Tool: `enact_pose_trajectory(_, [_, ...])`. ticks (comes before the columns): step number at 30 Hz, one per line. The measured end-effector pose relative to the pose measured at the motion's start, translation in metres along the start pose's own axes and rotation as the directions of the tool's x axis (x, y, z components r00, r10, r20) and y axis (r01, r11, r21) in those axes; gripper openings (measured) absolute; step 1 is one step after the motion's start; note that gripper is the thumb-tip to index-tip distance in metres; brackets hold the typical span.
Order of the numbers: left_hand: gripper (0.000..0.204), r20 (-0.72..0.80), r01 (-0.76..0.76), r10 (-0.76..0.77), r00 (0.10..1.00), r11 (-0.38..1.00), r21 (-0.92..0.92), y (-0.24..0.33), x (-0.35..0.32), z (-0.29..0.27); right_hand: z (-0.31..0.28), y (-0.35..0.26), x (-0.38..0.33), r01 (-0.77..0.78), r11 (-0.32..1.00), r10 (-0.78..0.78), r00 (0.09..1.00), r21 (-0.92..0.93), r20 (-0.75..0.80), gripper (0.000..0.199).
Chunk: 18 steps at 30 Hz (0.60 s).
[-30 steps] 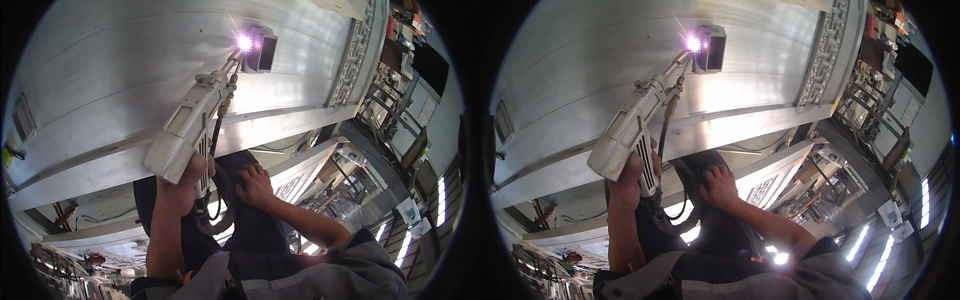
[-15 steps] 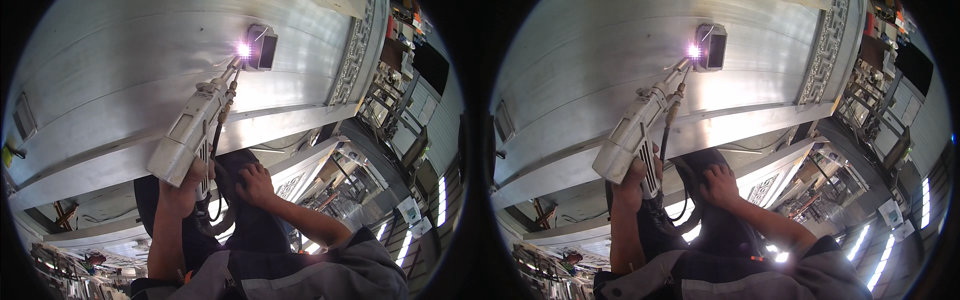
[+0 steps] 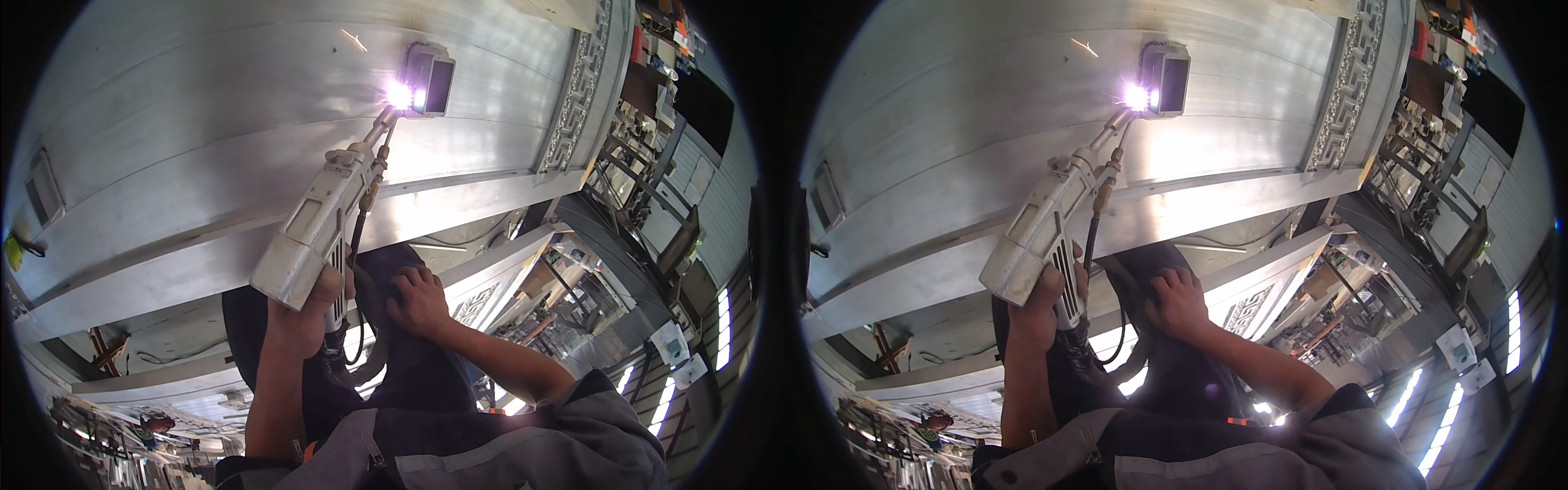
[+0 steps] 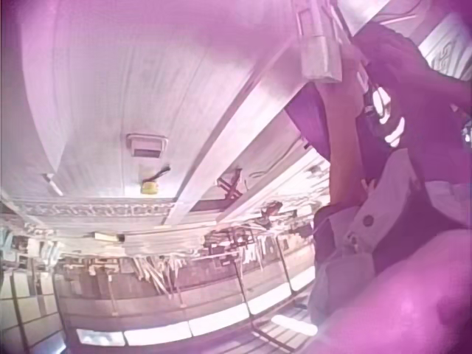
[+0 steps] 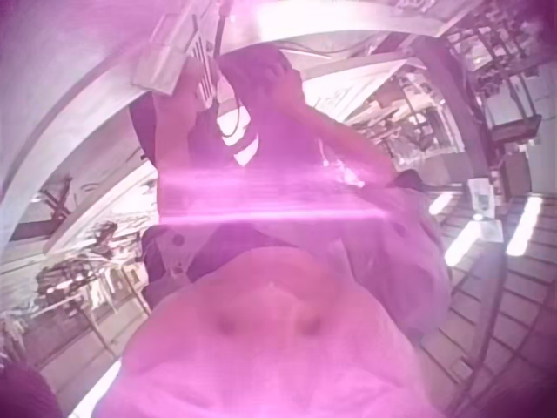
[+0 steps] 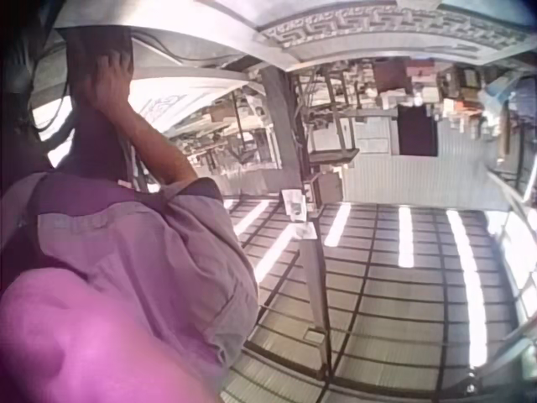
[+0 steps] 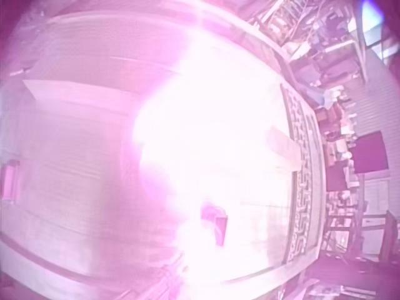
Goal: The person measures a metal surface with a tape measure, then uses a handheld welding tool to attach decorative metal pieces to a large metal panel. The person positions each piece and welds it in place, creating visible sparks.
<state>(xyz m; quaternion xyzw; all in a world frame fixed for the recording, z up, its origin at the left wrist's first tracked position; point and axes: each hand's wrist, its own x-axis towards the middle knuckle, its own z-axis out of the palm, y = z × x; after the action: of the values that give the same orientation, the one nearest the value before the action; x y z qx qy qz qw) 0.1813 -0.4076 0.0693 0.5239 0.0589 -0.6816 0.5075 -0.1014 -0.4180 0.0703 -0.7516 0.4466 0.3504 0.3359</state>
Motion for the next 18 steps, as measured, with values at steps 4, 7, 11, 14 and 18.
enact_pose_trajectory(4, [0.067,0.021,0.030,-0.031,0.999,0.999,0.030,-0.001,-0.006,-0.004,0.003,-0.001,0.000,-0.002,1.000,0.002,1.000,0.004,0.005,0.046])
enact_pose_trajectory(7, [0.065,-0.011,0.021,-0.020,1.000,0.998,0.061,-0.002,-0.017,-0.001,-0.001,-0.001,0.001,0.012,1.000,-0.012,1.000,0.023,0.003,0.050])
enact_pose_trajectory(11, [0.070,0.015,-0.039,0.036,0.999,0.965,0.260,0.016,-0.047,-0.003,-0.004,-0.007,-0.007,-0.018,0.976,0.040,0.994,0.219,-0.098,0.056])
enact_pose_trajectory(14, [0.071,0.035,-0.113,0.108,0.994,0.911,0.397,0.052,-0.066,-0.006,-0.039,-0.051,-0.016,0.003,0.849,0.076,0.989,0.529,-0.127,0.066])
enact_pose_trajectory(18, [0.045,0.040,-0.167,0.175,0.984,0.807,0.567,0.092,-0.087,0.000,-0.122,-0.137,-0.018,0.259,0.388,-0.211,0.959,0.884,-0.189,0.104])
